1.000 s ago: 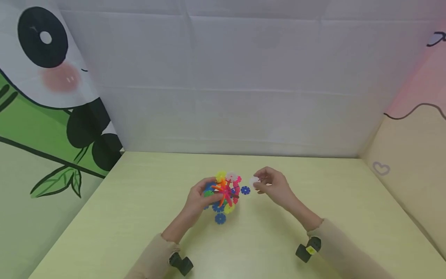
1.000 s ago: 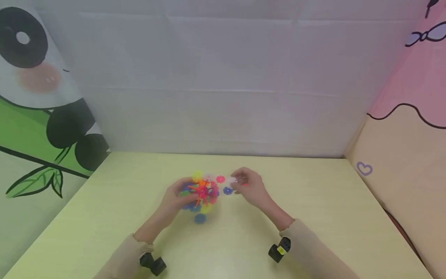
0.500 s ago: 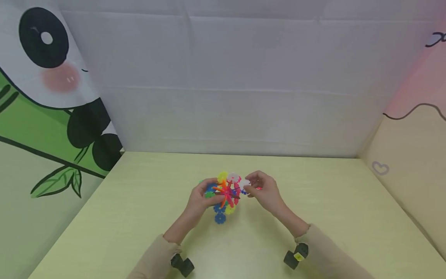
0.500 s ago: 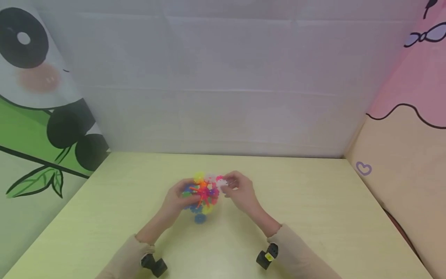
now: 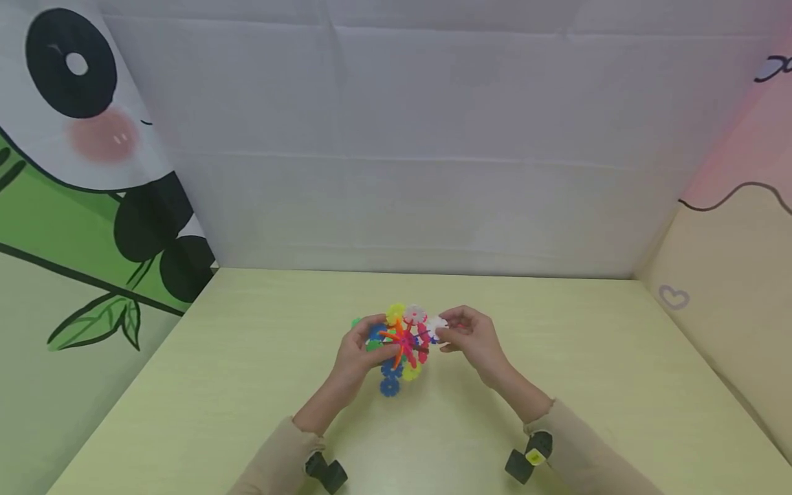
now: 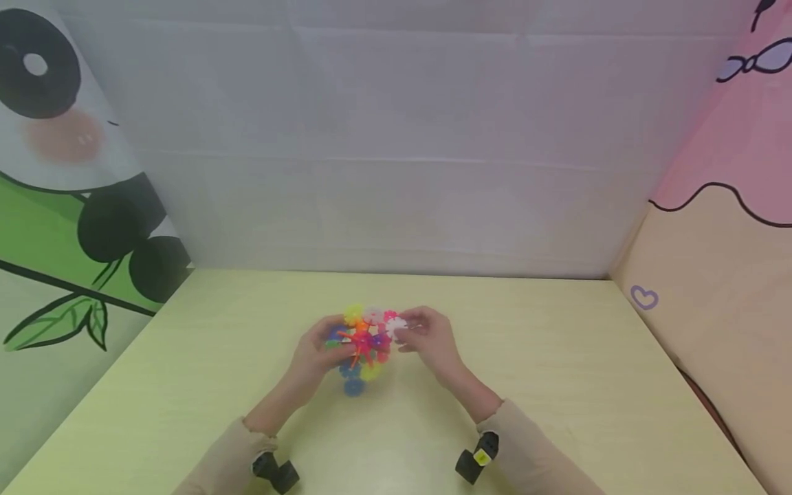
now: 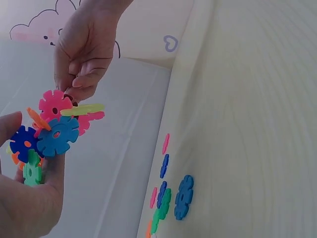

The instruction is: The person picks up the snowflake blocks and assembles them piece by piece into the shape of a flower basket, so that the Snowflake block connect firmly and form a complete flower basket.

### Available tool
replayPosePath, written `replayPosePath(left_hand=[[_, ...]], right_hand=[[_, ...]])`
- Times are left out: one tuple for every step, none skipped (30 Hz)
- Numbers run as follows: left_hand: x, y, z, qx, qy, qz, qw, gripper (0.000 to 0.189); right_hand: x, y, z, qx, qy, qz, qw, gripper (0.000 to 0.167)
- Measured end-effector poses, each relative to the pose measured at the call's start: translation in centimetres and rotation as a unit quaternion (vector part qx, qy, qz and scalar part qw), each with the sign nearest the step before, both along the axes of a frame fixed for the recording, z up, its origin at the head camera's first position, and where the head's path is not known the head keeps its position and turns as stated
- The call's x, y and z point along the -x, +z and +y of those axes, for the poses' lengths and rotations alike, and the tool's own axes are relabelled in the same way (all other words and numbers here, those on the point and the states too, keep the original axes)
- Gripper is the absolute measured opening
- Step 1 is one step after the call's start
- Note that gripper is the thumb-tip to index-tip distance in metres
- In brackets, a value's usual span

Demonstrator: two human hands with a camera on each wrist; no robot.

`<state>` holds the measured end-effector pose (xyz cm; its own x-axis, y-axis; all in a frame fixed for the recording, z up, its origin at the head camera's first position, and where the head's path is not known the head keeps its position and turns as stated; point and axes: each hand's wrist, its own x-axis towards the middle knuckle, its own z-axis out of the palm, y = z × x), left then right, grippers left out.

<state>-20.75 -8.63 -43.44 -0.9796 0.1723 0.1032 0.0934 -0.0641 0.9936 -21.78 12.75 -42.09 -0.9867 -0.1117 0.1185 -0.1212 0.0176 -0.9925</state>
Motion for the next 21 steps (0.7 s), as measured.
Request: replayPosePath(left_hand=[[-0.1,0.1,0.1,-0.005,-0.001,-0.003,1.0000,0.047],[-0.2,0.2,0.1,-0.009,-0.002,-0.007,0.9999,0.047],[-0.2,0.3,0.1,-0.013,-0.004,-0.009,0.9999,0.046],[-0.2,0.3,0.2,-0.017,-0.004,-0.011,0.9998,0.046],[-0.2,0.3,0.2,-0.020,-0.005,-0.012,0.9997,0.046],[-0.2,0.3,0.3,-0.021,-0.006,-0.012,0.9997,0.046],[-0.2,0.3,0.3,-0.024,-0.007,-0.014,0.9996,0.046],[-0.1,0.2,0.3,-0.024,-0.007,-0.015,0.9996,0.046],[-0.1,0.2,0.4,-0.023,-0.007,-0.015,0.9996,0.047],[-0.1,0.1,0.4,-0.019,-0.007,-0.015,0.9997,0.047],[-0.1,0.1,0.4,-0.010,-0.006,-0.012,0.9999,0.048],[-0.1,0.0,0.4,0.000,-0.004,-0.010,0.9999,0.049],[-0.1,0.0,0.5,0.011,-0.003,-0.006,0.9999,0.050],[-0.2,0.0,0.5,0.023,-0.002,-0.001,0.9997,0.052],[-0.2,-0.1,0.6,0.036,-0.001,0.006,0.9993,0.054],[-0.2,-0.1,0.6,0.048,-0.001,0.013,0.9987,0.056],[-0.3,-0.1,0.6,0.061,0.000,0.021,0.9979,0.059],[-0.3,-0.2,0.7,0.069,0.001,0.028,0.9972,0.061],[-0.3,-0.3,0.7,0.074,0.002,0.031,0.9968,0.063],[-0.3,-0.4,0.7,0.078,0.003,0.035,0.9963,0.064],[-0.3,-0.4,0.7,0.080,0.005,0.038,0.9961,0.065]], right_hand=[[0.0,0.0,0.0,0.006,-0.001,-0.008,0.9999,0.022],[0.0,0.0,0.0,0.011,-0.002,-0.014,0.9998,0.022],[0.0,0.0,0.0,0.016,-0.003,-0.019,0.9997,0.022],[0.0,0.0,0.1,0.019,-0.003,-0.023,0.9995,0.022],[0.0,0.0,0.1,0.024,-0.004,-0.026,0.9994,0.022],[-0.1,0.0,0.1,0.028,-0.005,-0.028,0.9992,0.022],[-0.1,-0.1,0.1,0.031,-0.006,-0.027,0.9991,0.022],[-0.2,-0.1,0.1,0.032,-0.007,-0.025,0.9992,0.022],[-0.2,-0.1,0.1,0.031,-0.009,-0.021,0.9993,0.022],[-0.3,-0.2,0.1,0.028,-0.010,-0.015,0.9994,0.022],[-0.3,-0.3,0.1,0.019,-0.013,-0.006,0.9997,0.021],[-0.4,-0.4,0.1,0.002,-0.016,0.007,0.9998,0.021],[-0.5,-0.5,0.1,-0.016,-0.020,0.022,0.9994,0.020],[-0.6,-0.6,0.0,-0.034,-0.026,0.039,0.9983,0.020],[-0.7,-0.7,0.0,-0.052,-0.032,0.055,0.9966,0.019],[-0.8,-0.8,-0.1,-0.066,-0.038,0.072,0.9945,0.019],[-0.9,-0.9,-0.2,-0.078,-0.045,0.088,0.9921,0.018],[-1.0,-1.0,-0.2,-0.082,-0.051,0.099,0.9904,0.018],[-1.1,-1.0,-0.3,-0.080,-0.056,0.106,0.9896,0.018],[-1.2,-1.1,-0.4,-0.077,-0.060,0.111,0.9890,0.018],[-1.3,-1.1,-0.5,-0.073,-0.065,0.112,0.9889,0.017]])
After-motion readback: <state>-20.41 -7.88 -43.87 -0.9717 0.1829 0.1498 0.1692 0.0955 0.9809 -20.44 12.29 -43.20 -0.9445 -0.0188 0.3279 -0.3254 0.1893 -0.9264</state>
